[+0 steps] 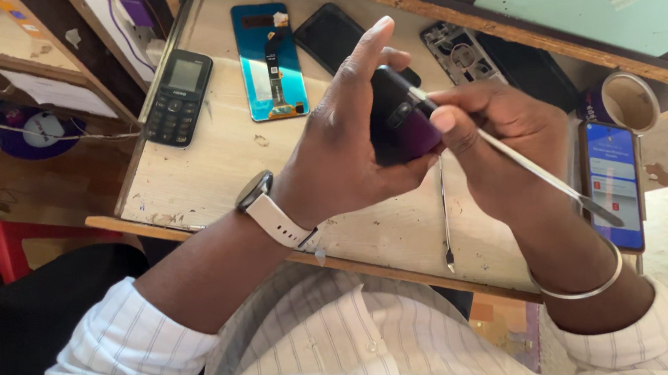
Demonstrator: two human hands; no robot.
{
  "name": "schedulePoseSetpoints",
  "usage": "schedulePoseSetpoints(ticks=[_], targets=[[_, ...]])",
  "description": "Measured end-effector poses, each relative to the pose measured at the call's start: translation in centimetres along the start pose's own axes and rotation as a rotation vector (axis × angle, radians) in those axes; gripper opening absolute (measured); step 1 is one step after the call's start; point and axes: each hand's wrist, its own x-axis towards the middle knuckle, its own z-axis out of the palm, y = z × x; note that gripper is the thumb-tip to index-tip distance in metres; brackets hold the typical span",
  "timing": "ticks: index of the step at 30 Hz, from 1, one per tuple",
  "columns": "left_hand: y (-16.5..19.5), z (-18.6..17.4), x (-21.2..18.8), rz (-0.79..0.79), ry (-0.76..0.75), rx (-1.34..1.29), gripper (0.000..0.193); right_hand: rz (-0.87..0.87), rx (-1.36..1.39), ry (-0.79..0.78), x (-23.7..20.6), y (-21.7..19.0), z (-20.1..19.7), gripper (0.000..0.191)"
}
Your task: The person sits at a repair bench and pries open the back cover of a smartphone, working a metal pry tool around the edge of the phone to separate the cover from the body. Other phones, a disassembled phone body, and a screwdriver lie on the bench around them.
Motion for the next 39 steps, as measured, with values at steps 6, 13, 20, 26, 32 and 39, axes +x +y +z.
schedulePoseSetpoints(ticks=[6, 13, 20, 26, 32, 39], targets=[[0.1, 0.5, -0.2, -0.204, -0.071, 0.087, 0.114, -0.004, 0.242, 0.036, 0.6, 0.9, 0.5, 0.02], [-1.1, 0.5, 0.4, -0.397, -0.137, -0.177, 0.081, 0.072, 0.177, 0.102, 1.0, 1.7, 0.2, 0.02], [-3.2, 0.2, 0.7, -0.565, 0.176, -0.732, 0.058, 0.06, 0.36, 0.083, 0.5, 0.9, -0.5, 0.013], [-4.4, -0.1, 0.2, -0.564, 0.331, -0.575, 0.048, -0.074, 0.289, -0.089, -1.5, 1.2, 1.4, 0.015], [-4.3, -0.1, 0.4, -0.537, 0.351, -0.486, 0.049, -0.092, 0.172, -0.132, -1.8, 1.2, 1.9, 0.012], [-4.0, -0.2, 0.2, -0.525, 0.306, -0.361, 0.054, -0.072, 0.23, -0.124, -1.9, 0.9, 2.4, 0.01]])
